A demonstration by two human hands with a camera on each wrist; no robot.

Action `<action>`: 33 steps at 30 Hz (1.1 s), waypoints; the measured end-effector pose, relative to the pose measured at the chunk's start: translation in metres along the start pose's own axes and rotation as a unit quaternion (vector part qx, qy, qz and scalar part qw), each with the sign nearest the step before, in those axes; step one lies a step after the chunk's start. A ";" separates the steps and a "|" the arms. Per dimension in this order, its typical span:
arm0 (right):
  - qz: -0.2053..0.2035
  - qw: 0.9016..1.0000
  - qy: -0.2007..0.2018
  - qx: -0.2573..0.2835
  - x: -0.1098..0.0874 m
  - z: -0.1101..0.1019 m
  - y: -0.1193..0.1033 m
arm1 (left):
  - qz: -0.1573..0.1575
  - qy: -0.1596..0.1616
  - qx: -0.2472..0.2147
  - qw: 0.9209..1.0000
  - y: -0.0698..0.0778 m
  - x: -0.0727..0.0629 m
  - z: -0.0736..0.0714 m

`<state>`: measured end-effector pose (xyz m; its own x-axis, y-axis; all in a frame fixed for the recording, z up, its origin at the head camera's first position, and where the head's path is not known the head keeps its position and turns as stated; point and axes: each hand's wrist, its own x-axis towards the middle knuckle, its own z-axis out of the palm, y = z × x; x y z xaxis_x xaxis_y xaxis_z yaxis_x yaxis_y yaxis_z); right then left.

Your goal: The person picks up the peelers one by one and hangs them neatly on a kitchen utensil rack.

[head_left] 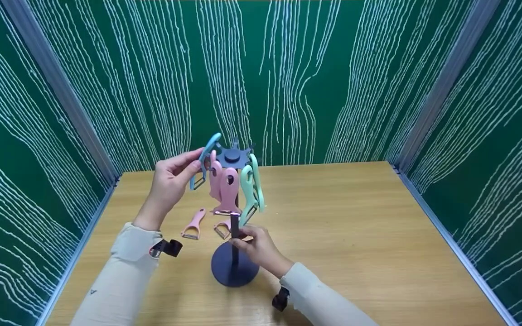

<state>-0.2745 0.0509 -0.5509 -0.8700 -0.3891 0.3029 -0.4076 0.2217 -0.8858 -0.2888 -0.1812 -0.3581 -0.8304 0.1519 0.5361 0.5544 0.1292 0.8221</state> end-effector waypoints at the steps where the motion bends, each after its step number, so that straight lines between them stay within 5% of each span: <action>1: 0.002 1.000 0.000 0.002 0.000 0.000 0.000 | 0.001 -0.001 -0.001 1.000 0.000 0.000 0.001; 16: 0.008 1.000 -0.002 0.002 0.000 0.000 0.000 | -0.004 -0.023 -0.019 1.000 -0.002 -0.005 0.006; 33: -0.003 1.000 0.001 -0.001 0.000 0.000 0.001 | 0.062 -0.035 -0.046 0.996 -0.008 -0.020 0.006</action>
<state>-0.2745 0.0507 -0.5516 -0.8676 -0.3892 0.3093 -0.4138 0.2205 -0.8832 -0.2761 -0.1792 -0.3762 -0.7477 0.2299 0.6230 0.6429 0.0157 0.7658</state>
